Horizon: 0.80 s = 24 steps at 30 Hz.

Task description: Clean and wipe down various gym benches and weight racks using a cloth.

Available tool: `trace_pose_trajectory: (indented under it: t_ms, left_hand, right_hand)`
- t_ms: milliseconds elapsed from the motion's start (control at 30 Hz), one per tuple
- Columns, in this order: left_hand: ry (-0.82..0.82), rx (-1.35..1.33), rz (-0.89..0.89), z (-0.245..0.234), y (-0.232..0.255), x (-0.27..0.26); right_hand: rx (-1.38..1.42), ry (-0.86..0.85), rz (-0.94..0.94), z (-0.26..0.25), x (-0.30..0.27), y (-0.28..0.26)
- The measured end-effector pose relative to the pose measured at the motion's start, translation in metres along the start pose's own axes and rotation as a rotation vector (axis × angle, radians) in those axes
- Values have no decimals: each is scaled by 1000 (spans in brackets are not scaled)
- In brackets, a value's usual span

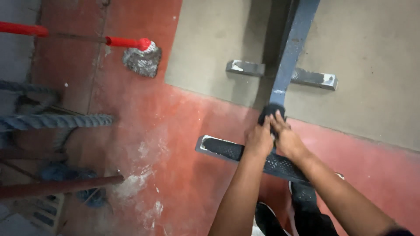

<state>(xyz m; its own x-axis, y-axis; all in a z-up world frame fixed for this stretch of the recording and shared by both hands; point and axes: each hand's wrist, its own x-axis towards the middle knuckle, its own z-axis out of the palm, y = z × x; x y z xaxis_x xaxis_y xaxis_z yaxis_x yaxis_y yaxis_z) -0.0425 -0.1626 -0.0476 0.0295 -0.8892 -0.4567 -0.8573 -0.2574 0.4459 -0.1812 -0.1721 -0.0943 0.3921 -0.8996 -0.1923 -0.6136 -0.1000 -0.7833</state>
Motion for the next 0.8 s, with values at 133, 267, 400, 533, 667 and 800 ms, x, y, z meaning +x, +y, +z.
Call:
trace_pose_trajectory:
  t_ms: [133, 267, 400, 533, 667, 800]
  left_hand:
    - [-64, 207, 39, -38, 15, -64]
    - [80, 278, 131, -18, 20, -114]
    - [315, 347, 223, 31, 28, -164]
    - [288, 326, 217, 66, 47, -169]
    - [196, 48, 226, 61, 54, -164]
    - [92, -48, 205, 55, 56, -170]
  right_hand:
    - [-80, -130, 69, -12, -52, -49]
    - [-109, -136, 103, -22, -100, -74]
    - [-258, -101, 24, -41, -147, -85]
    - [-268, -97, 52, -41, -176, -45]
    - [-240, -20, 107, -26, -180, -16]
    - [-195, -116, 167, -40, -174, -30]
